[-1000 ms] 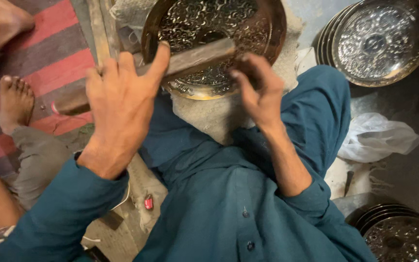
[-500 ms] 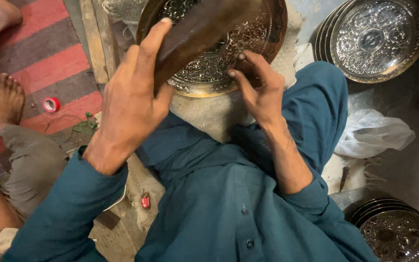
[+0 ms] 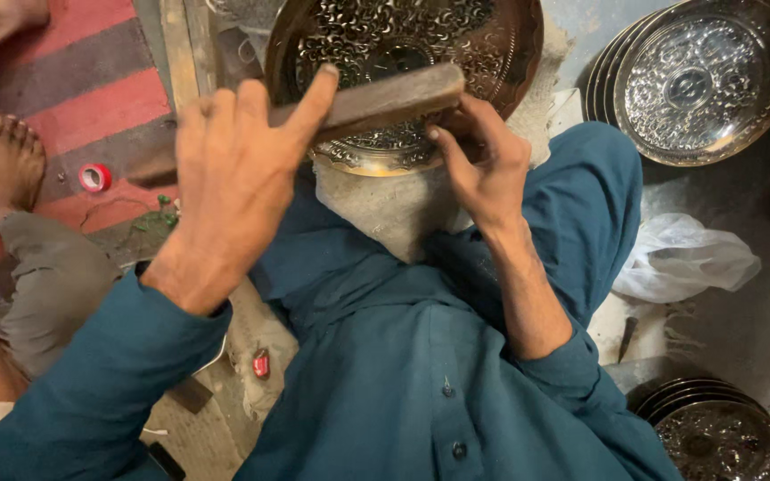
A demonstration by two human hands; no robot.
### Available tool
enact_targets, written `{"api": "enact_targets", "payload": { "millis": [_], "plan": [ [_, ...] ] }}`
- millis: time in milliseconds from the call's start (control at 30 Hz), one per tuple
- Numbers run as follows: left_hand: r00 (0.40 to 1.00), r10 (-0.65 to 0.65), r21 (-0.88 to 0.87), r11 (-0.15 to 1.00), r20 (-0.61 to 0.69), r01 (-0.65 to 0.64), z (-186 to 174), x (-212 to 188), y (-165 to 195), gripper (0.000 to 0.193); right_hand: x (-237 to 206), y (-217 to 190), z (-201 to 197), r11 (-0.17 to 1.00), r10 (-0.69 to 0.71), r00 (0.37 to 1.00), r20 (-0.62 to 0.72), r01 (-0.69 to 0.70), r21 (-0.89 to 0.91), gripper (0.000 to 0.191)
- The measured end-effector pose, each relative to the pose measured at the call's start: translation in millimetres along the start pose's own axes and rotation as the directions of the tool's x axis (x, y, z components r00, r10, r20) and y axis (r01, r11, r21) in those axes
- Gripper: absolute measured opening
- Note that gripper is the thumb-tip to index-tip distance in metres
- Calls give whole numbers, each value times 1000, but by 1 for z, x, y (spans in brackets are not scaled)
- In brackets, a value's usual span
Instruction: The person sits cross-legged on the floor with an ornate brass tray on a cloth pad on their lap. They hold a punch against the tray's embossed surface and repeatedly strike it with a wooden mallet, repositioning the punch to work different areas of the decorative pattern, occasionally pausing to reposition the tray.
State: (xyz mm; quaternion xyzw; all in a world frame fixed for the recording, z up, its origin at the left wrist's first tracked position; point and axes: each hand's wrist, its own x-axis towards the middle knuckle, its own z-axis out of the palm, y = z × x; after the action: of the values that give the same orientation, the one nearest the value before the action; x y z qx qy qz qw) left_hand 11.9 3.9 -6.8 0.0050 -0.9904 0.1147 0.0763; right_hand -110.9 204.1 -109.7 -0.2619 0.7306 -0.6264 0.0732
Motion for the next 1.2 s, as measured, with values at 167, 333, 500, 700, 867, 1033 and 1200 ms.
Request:
{"api": "enact_targets", "payload": {
  "millis": [167,333,500,700,867,1033,1200],
  "plan": [
    [999,-45,-190,981,-3,44,2,1,2,79,-1,1,0,999,-4,1000,-6,4,-33,38],
    [997,-56,-308,950,-44,39,1,2,-1,75,0,3,0,998,-24,1000,-11,23,-63,38],
    [993,-113,-508,857,-22,86,1,2,1,75,-1,4,-1,991,-82,997,-15,80,-104,37],
    [995,-92,-420,905,-48,64,0,2,4,76,-2,6,-1,996,-50,999,-1,49,-72,36],
    [997,-68,-256,965,-24,59,1,1,2,77,-2,7,-1,998,-29,1000,8,29,-49,37],
    [998,-53,-76,996,-35,51,7,-2,2,78,-4,7,-1,997,-35,999,18,36,-62,37],
    [996,-88,13,996,4,88,8,-7,4,87,-4,5,1,993,-58,998,-8,57,-99,38]
  ]
}}
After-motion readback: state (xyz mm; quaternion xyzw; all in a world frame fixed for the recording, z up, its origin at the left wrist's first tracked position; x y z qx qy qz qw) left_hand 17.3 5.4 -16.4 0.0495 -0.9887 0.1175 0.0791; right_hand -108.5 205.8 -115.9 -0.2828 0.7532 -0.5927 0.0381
